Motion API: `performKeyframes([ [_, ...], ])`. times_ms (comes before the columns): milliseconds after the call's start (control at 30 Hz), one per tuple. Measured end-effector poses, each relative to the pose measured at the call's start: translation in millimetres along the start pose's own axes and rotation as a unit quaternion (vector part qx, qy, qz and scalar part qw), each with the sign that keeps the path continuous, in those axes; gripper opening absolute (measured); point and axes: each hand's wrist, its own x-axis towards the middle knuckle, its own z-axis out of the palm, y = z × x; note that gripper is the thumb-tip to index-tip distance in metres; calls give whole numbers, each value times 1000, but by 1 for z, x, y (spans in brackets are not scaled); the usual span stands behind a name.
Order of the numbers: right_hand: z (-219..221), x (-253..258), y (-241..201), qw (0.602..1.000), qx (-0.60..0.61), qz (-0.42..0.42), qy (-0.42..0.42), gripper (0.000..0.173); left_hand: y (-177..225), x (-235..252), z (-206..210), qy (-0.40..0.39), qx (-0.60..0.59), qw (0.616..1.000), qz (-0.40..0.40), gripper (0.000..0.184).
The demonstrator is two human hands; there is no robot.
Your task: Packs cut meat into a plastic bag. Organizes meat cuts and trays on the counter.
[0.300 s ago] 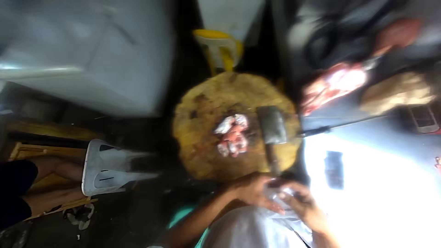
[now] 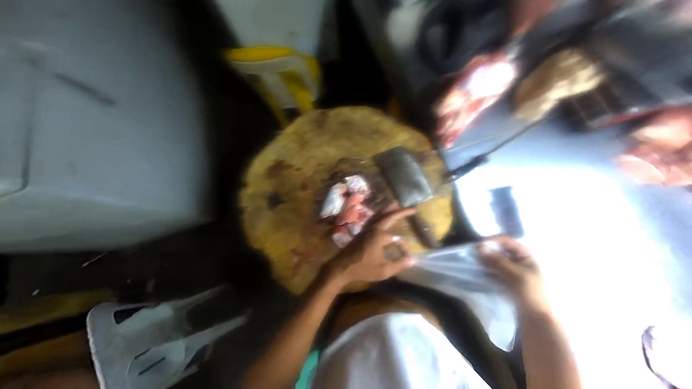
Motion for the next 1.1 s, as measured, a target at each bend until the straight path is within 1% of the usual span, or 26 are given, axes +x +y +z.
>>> performKeyframes([
  [33,2,-4,0,999,15,-2,40,11,-1,6,-8,-13,-17,1000,5,30],
  [100,7,-17,0,992,43,-6,121,13,-1,16,-19,-71,-88,993,-25,26],
  [167,8,-31,3,975,69,-4,210,16,-5,26,-22,-159,-215,961,-65,26],
  [200,7,-39,6,964,83,-1,254,18,-11,30,-24,-185,-282,939,-71,37],
  [233,5,-46,9,950,95,9,297,20,-20,31,-24,-183,-348,916,-78,49],
  [267,2,-54,14,936,109,21,335,21,-31,30,-21,-147,-420,891,-93,57],
  [333,-2,-71,26,912,127,45,388,21,-46,28,-10,-35,-554,822,-125,63],
  [367,-3,-79,33,902,132,58,406,20,-48,27,-1,8,-575,803,-157,69],
  [400,-3,-87,39,894,138,67,420,19,-51,24,12,13,-574,799,-179,78],
  [433,-1,-93,44,887,138,77,433,17,-52,18,26,-4,-562,803,-198,85],
  [467,3,-98,48,883,134,86,441,16,-49,8,39,-19,-542,812,-215,83],
  [500,6,-101,51,882,124,95,444,16,-46,-2,47,-34,-516,828,-219,69],
  [533,8,-103,55,882,110,107,446,15,-44,-9,51,-46,-477,849,-222,47],
  [567,10,-105,59,880,100,117,450,14,-42,-10,49,-81,-425,873,-223,32],
  [600,9,-107,64,878,91,125,453,14,-39,-8,46,-115,-364,896,-227,25],
  [667,6,-111,74,884,48,140,444,14,-31,-7,46,-112,-270,922,-255,21],
  [700,4,-113,81,891,0,152,427,16,-29,-8,46,-98,-254,924,-268,20],
  [733,3,-114,86,898,-68,174,398,21,-27,-8,46,-80,-249,924,-279,19],
  [767,3,-113,89,898,-143,204,363,33,-26,-9,47,-57,-244,924,-289,17],
  [800,6,-112,88,889,-212,234,332,50,-25,-11,49,-34,-236,924,-300,13],
  [833,12,-110,85,879,-268,245,311,66,-25,-14,52,-11,-234,921,-310,8],
  [867,21,-107,83,868,-314,231,309,76,-25,-17,55,9,-240,917,-319,5],
  [900,32,-105,82,860,-346,192,322,77,-25,-20,59,25,-256,909,-327,5],
  [967,60,-98,75,870,-346,92,338,64,-22,-25,70,51,-300,894,-328,4],
  [1033,90,-95,66,911,-295,49,284,53,-16,-30,81,69,-346,878,-323,10],
  [1100,115,-92,70,940,-257,29,220,51,-13,-33,91,86,-371,866,-323,15],
])
